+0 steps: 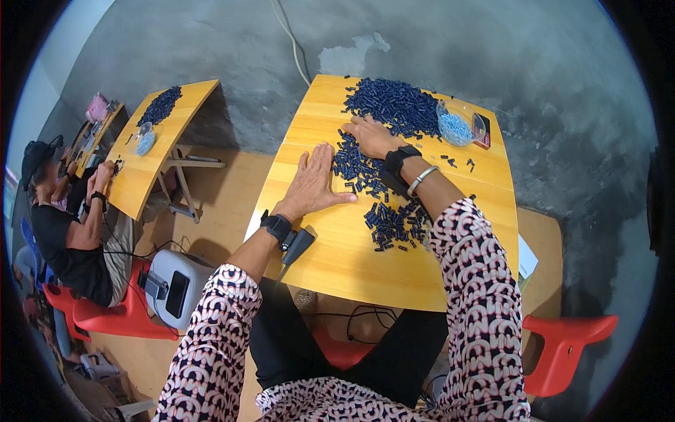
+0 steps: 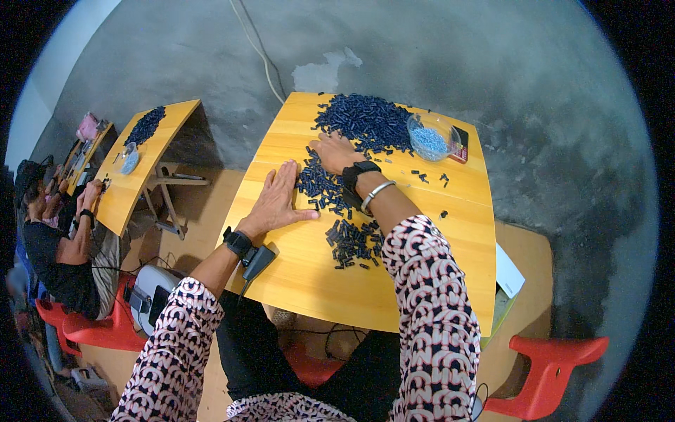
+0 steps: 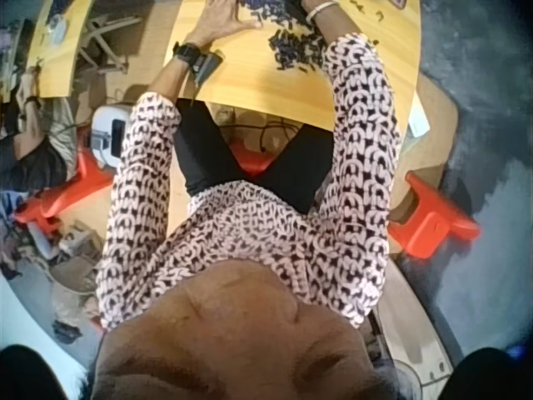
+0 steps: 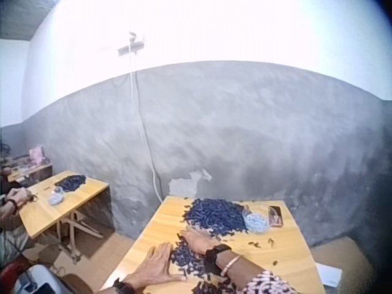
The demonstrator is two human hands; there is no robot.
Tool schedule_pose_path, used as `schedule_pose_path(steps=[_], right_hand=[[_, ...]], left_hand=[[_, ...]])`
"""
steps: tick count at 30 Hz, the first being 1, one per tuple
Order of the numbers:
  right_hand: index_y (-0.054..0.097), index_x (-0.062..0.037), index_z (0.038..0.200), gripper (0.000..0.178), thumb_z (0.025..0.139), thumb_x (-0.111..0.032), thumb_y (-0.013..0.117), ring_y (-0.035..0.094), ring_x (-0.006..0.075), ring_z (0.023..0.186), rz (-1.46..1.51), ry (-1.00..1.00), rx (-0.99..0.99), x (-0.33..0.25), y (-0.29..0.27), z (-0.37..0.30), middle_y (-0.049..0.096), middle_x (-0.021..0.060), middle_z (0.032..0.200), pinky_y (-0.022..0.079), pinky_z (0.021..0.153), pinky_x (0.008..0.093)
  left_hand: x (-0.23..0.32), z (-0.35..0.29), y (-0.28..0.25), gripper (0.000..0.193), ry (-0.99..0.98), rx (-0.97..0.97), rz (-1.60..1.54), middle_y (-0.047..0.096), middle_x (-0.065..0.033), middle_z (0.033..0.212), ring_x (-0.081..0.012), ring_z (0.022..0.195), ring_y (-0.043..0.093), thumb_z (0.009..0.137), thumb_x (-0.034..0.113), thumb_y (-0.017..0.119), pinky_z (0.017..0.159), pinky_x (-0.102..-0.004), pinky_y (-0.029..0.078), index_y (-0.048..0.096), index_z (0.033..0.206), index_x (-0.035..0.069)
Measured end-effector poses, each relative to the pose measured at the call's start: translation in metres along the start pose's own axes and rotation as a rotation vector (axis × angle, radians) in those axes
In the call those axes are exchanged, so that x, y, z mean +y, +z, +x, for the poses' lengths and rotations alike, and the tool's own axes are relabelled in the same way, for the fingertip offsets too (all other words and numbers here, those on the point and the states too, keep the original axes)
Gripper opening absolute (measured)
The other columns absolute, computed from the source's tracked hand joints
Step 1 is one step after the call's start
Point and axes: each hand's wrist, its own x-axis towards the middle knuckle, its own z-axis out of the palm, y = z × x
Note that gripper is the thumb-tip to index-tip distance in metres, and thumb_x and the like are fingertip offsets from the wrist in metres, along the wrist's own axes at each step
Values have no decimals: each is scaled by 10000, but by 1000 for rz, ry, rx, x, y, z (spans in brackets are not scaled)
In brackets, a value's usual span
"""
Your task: Manually assemble small plastic black components by snapping them together and sorting into a red bowl.
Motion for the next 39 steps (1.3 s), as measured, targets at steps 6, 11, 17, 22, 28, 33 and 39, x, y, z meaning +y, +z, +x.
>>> schedule_pose_path(steps=[6, 11, 17, 22, 28, 33, 39], right_hand=[[534, -59, 1205, 512, 704, 41, 569, 473, 318, 1077, 37, -138, -69, -4, 4, -3, 520, 115, 1168, 416, 895, 403], [534, -53, 1191, 552, 658, 68, 605, 493, 314, 1008, 73, -251, -115, -15, -3, -19, 526, 116, 1131, 413, 898, 390], [581, -79, 1135, 470, 681, 46, 577, 503, 308, 994, 128, -311, -26, -17, -3, -53, 554, 99, 1036, 409, 878, 405], [594, -52, 1108, 451, 681, 74, 517, 506, 310, 1012, 186, -331, -2, -18, -5, -61, 561, 116, 1108, 406, 897, 390], [587, 1, 1098, 474, 660, 112, 444, 495, 338, 1094, 454, -299, 104, 0, -15, -67, 560, 183, 1146, 396, 955, 365], [552, 12, 1133, 481, 692, 144, 413, 467, 330, 1152, 372, -92, 116, 27, -20, -84, 531, 183, 1191, 374, 1000, 367], [525, 19, 1177, 490, 695, 98, 483, 443, 320, 1159, 212, 38, 44, 62, -18, -97, 510, 198, 1202, 364, 1002, 365]], left_hand=[[-1, 4, 5, 1230, 6, 47, 6, 200, -296, 1421, -344, 1368, 137, 624, 764, 557, 1107, -454, 97, 140, 1364, -125], [-2, 3, 0, 1236, -30, 33, 6, 200, -282, 1428, -339, 1368, 143, 615, 764, 564, 1107, -453, 97, 140, 1368, -119], [3, -2, 2, 1217, 2, 14, -58, 219, -269, 1427, -335, 1364, 159, 610, 754, 581, 1108, -455, 99, 163, 1377, -93], [0, -5, -3, 1171, 7, 8, -36, 231, -267, 1423, -335, 1361, 171, 616, 734, 598, 1106, -466, 100, 194, 1384, -54], [2, -5, -14, 1084, 30, 145, -229, 197, -264, 1435, -369, 1353, 166, 655, 667, 631, 1103, -440, 128, 212, 1391, -9], [-4, -3, 2, 860, -190, 264, -339, 31, -288, 1458, -399, 1368, 26, 833, 568, 497, 1098, -434, 131, 189, 1405, 4], [-18, 30, 11, 844, -220, 130, -222, 77, -287, 1456, -374, 1374, 47, 855, 598, 413, 1100, -455, 91, 189, 1411, 4]])
